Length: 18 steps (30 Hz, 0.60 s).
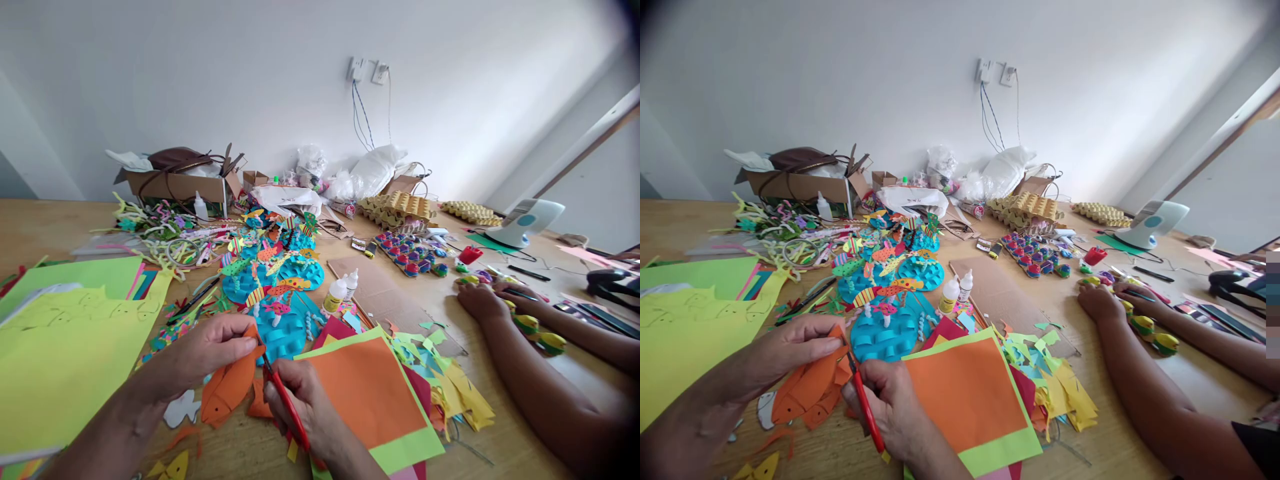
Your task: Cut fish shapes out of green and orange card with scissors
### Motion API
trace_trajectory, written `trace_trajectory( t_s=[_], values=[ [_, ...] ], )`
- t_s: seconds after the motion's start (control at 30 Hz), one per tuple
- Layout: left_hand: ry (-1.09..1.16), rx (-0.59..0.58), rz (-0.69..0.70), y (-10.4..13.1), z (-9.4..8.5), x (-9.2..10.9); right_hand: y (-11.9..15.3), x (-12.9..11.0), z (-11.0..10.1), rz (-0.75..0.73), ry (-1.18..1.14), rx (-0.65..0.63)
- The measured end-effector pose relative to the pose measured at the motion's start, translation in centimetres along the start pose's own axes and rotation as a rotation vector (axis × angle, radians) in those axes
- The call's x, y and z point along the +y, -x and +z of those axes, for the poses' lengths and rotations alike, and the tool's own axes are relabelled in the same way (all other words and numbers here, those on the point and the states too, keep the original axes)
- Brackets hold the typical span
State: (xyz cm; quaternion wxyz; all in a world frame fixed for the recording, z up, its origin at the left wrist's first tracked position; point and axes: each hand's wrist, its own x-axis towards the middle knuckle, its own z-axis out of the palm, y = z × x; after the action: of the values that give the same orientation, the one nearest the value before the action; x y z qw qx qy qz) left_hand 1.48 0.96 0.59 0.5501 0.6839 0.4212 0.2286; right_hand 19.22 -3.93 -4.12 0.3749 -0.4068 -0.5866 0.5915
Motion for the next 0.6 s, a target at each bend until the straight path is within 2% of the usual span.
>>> trace_trajectory(
  t_s=[0.27, 0.6],
  values=[
    [0.02, -0.089, -0.023, 0.0, -1.0, -0.5, 0.1, 0.4, -0.2, -0.019, 0.039, -0.039],
    [-0.075, -0.205, 0.065, 0.0, -2.0, -0.5, 0.2, 0.4, -1.3, -0.087, 0.237, -0.107]
  ],
)
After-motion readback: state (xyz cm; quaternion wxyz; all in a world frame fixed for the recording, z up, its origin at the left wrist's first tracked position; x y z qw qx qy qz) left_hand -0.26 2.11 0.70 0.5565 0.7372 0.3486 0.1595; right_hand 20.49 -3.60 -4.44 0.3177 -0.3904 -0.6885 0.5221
